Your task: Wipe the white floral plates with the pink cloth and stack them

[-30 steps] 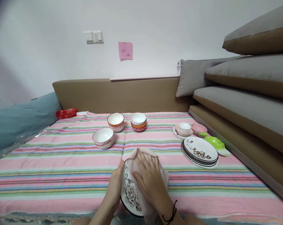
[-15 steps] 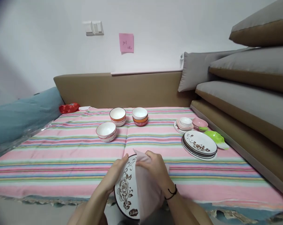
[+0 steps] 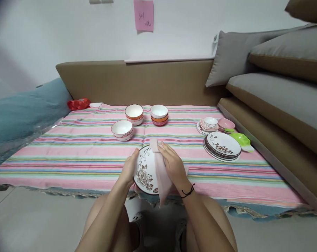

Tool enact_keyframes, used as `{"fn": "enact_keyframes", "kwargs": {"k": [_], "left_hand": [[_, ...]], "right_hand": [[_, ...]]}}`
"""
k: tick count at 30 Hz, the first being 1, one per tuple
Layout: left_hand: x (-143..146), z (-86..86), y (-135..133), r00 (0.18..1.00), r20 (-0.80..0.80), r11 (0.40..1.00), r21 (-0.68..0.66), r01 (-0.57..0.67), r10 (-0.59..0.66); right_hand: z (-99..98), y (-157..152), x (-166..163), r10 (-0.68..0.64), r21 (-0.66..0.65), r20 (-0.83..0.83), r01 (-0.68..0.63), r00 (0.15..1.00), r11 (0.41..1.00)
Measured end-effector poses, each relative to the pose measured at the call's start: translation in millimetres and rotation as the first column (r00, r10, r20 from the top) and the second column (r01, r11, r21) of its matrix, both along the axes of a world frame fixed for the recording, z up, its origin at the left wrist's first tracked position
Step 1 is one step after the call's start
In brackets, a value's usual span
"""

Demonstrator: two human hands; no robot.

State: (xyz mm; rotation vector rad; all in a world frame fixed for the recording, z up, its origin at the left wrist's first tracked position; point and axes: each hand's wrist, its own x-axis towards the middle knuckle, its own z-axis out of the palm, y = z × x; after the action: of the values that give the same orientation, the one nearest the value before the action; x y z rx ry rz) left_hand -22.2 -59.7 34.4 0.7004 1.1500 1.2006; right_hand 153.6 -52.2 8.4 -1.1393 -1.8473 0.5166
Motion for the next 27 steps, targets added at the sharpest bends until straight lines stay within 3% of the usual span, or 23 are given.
{"fn": "enact_keyframes", "kwargs": {"k": [4, 10, 15, 20, 23, 27], "left_hand": [[1.7, -0.3, 1.7, 0.998, -0.049, 0.999, -0.004, -0.033, 0.032], [6.5, 1.3, -3.8, 0.991, -0.116, 0.996, 0.033, 0.077, -0.073], [12.2, -2.0, -3.7, 0.998, -0.057, 0.999, 0.032, 0.042, -0.040], [11.9, 2.7, -2.2, 1.000, -0.009, 1.000, -0.008, 0.000, -0.001], [9.5, 6.0, -3.6, 0.994, -0.024, 0.994, -0.026, 0.102, -0.102], [8.1, 3.5, -7.1, 0.945, -0.179, 0.961, -0.093, 0.261, -0.274]], "right_hand": [[-2.1, -0.5, -3.5, -0.012, 0.057, 0.031, 0.011, 0.999, 0.998], [1.6, -2.8, -4.2, -0.158, 0.042, -0.036, 0.159, 0.987, 0.986], [-0.5, -3.1, -0.6, -0.170, 0.093, -0.026, 0.172, 0.985, 0.981], [1.0, -4.4, 1.2, -0.171, 0.062, 0.033, 0.169, 0.985, 0.984], [5.0, -5.4, 3.8, -0.121, -0.006, 0.091, 0.122, 0.988, 0.993], [11.2, -4.8, 11.1, -0.039, -0.154, 0.138, 0.060, 0.990, 0.986]]}}
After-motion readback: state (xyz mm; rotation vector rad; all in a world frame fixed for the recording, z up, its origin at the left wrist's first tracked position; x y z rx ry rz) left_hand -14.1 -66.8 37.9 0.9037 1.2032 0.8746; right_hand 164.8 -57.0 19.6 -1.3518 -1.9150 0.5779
